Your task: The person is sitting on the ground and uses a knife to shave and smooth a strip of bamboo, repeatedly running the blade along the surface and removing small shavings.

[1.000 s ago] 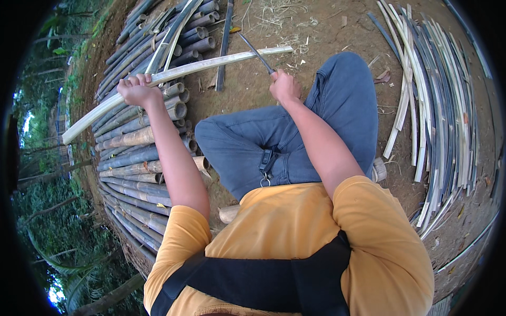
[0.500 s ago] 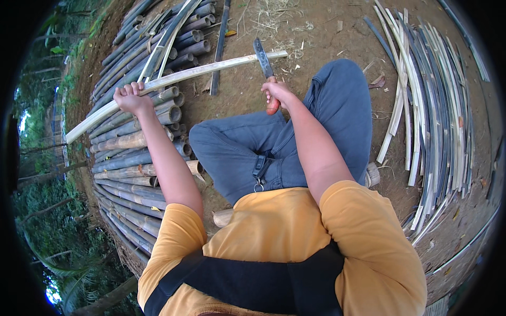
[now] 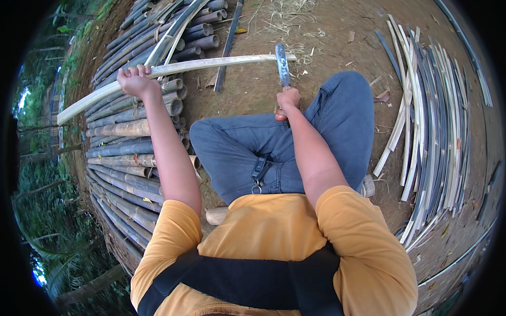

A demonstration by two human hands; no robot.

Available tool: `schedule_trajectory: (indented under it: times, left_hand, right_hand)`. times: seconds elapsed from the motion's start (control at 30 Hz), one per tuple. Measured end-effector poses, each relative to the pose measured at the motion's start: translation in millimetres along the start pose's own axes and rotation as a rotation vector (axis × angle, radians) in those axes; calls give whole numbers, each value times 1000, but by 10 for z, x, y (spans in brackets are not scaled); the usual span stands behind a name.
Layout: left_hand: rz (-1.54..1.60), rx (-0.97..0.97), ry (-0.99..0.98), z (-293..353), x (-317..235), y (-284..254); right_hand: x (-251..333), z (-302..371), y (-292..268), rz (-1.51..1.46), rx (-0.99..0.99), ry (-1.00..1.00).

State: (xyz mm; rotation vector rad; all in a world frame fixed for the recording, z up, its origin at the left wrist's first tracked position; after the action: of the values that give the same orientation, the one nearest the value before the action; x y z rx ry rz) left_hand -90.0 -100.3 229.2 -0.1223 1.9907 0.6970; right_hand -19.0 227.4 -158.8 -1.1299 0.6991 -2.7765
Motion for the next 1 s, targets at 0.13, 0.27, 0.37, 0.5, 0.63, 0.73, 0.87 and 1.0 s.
schedule_trajectory:
  times: [0.13, 0.27, 0.37, 0.5, 0.63, 0.73, 0.87, 1.0]
  left_hand:
    - [11, -15, 3, 41, -40, 12]
    - [26, 30, 4, 58, -69, 94]
    - [45, 71, 19, 40, -114, 97]
    - [83, 99, 35, 80, -119, 178]
    - [55, 53, 57, 122, -158, 39]
    - [33, 84, 50, 72, -151, 46]
    - [44, 69, 35, 110, -173, 44]
    - [29, 82, 51, 88, -192, 61]
  right_hand:
    - [225, 336, -109, -69, 140, 59]
    - [252, 328, -124, -76, 184, -49]
    - [205, 273, -82, -112, 206, -59]
    - [91, 53, -66, -101, 151, 53]
    - [284, 350, -20, -77, 260, -50]
    - [222, 190, -54, -68, 248, -44]
    - [206, 244, 12, -45, 155, -98]
    - [196, 205, 23, -140, 289, -59]
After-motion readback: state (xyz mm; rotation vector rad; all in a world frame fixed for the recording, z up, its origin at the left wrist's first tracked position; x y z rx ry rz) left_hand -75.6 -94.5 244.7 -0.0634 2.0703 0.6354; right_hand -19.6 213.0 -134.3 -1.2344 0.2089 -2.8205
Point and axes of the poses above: each hand's wrist, its own z-axis away from the middle knuckle, its own y-axis out of the palm, x = y × z, the point moved 6 cm from there along -z, towards the middle knuckle, and after that the axes turned 8 degrees about x, right-handed, at the moved point
